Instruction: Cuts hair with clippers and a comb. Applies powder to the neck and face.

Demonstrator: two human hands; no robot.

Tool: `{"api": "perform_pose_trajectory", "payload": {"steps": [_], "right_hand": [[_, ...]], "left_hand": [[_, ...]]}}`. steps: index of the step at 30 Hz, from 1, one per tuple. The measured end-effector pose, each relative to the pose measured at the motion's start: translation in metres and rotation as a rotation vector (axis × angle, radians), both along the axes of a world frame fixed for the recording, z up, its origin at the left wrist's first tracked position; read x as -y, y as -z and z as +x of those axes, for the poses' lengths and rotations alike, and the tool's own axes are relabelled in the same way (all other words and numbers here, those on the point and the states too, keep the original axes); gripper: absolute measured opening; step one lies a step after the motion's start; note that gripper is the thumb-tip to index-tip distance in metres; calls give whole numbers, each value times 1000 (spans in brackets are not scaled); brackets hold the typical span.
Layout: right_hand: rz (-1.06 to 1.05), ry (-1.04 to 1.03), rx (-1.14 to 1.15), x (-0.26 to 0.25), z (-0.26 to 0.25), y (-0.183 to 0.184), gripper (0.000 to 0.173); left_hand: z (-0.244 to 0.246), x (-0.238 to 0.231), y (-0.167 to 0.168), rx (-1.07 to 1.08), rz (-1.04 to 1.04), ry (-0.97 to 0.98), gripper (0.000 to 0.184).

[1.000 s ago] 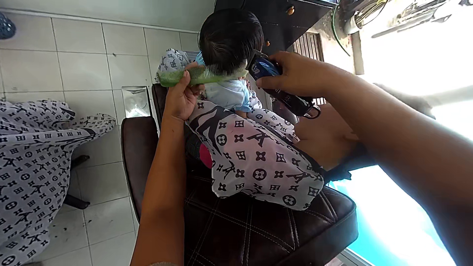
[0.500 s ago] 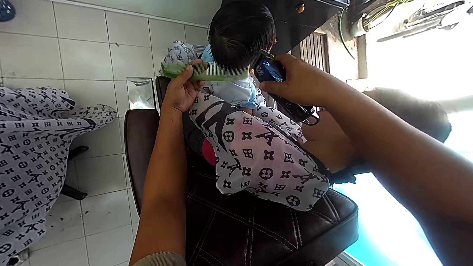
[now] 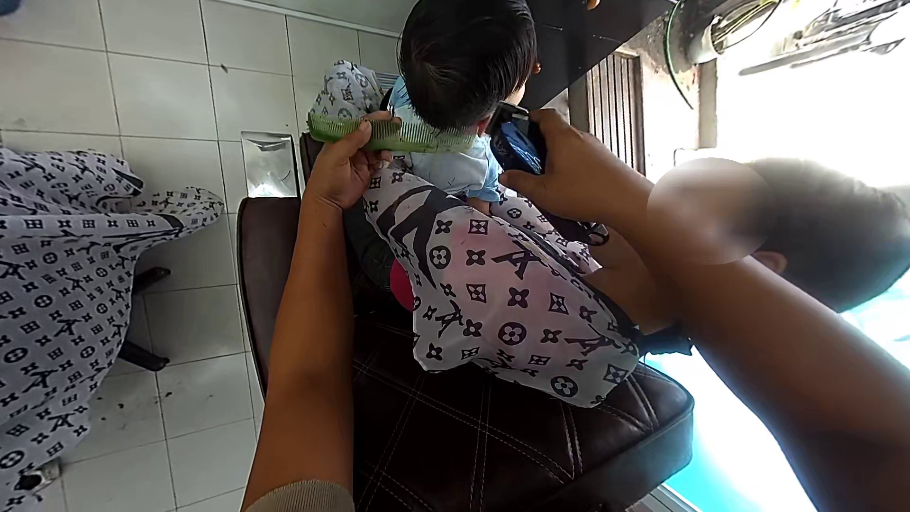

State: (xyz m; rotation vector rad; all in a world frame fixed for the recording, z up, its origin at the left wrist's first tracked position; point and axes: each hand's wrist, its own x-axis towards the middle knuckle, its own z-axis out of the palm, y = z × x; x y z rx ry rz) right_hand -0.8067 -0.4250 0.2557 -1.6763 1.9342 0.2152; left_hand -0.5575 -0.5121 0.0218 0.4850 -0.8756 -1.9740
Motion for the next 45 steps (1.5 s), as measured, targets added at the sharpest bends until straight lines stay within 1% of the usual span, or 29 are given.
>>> {"api": "perform_pose_trajectory", "payload": {"steps": [3, 6, 8, 10, 13, 15, 17, 19, 21, 23, 25, 27, 28, 30, 31, 32, 33, 34, 36, 37, 38, 41, 45], "right_hand": [[-20, 9, 3, 1, 2, 10, 68], [-47, -18, 15, 4, 19, 20, 70], [-67, -92, 5, 5, 32, 25, 73], [-64, -137, -11, 3, 38, 25, 71], [-52, -49, -1, 0, 24, 18, 68], [-42, 3, -8, 0, 15, 16, 68], [-43, 19, -15, 2, 16, 18, 69], [-65, -9, -8, 6, 30, 22, 71], [-83, -79, -16, 9, 45, 23, 72], [-95, -144, -31, 6, 49, 16, 70], [-88, -154, -51, -1, 38, -2, 68], [-73, -125, -60, -8, 19, -23, 65], [-61, -92, -63, -10, 10, -34, 65], [-58, -20, -50, -10, -1, -46, 67], [-66, 6, -34, -9, -5, -47, 67], [-74, 30, -8, -7, -7, -45, 67], [-76, 48, 24, -4, -8, -39, 66], [-71, 61, 53, -2, -8, -32, 66], [-50, 76, 101, 0, -8, -18, 64], [-43, 83, 113, 2, -6, -11, 65], [-47, 86, 127, 3, -5, -4, 65], [-48, 92, 125, 8, 1, 9, 64], [-45, 120, 95, 11, 2, 14, 64]], "left_hand": [[-6, -2, -7, -102, -20, -45, 31], [-6, -4, -15, -190, -109, -48, 28], [-5, -6, -15, -188, -161, -41, 28], [0, -7, -9, -126, -135, -13, 29], [4, -5, 2, 21, -5, -4, 31], [2, -2, 2, -6, 27, -45, 33], [-2, 1, -4, -105, -28, -65, 29], [-5, 2, -13, -168, -120, -73, 26], [-8, 2, -26, -175, -200, -89, 26], [-12, 3, -47, -175, -234, -142, 26], [-19, 5, -77, -191, -173, -266, 31], [-27, 7, -98, -233, -16, -380, 30], [-31, 7, -102, -232, 69, -401, 31], [-43, 7, -98, -134, 208, -402, 32], [-48, 7, -89, -55, 246, -390, 28], [-53, 8, -77, 4, 269, -392, 24], [-54, 8, -62, 43, 251, -378, 20], [-51, 6, -44, 57, 208, -334, 19], [-32, 5, -11, 66, 79, -137, 36], [-23, 5, 0, 48, 67, -39, 42], [-17, 7, 7, 10, 81, 26, 43], [-12, 14, 7, -35, 116, 39, 34], [-8, 29, -9, -90, 7, 29, 30]]}}
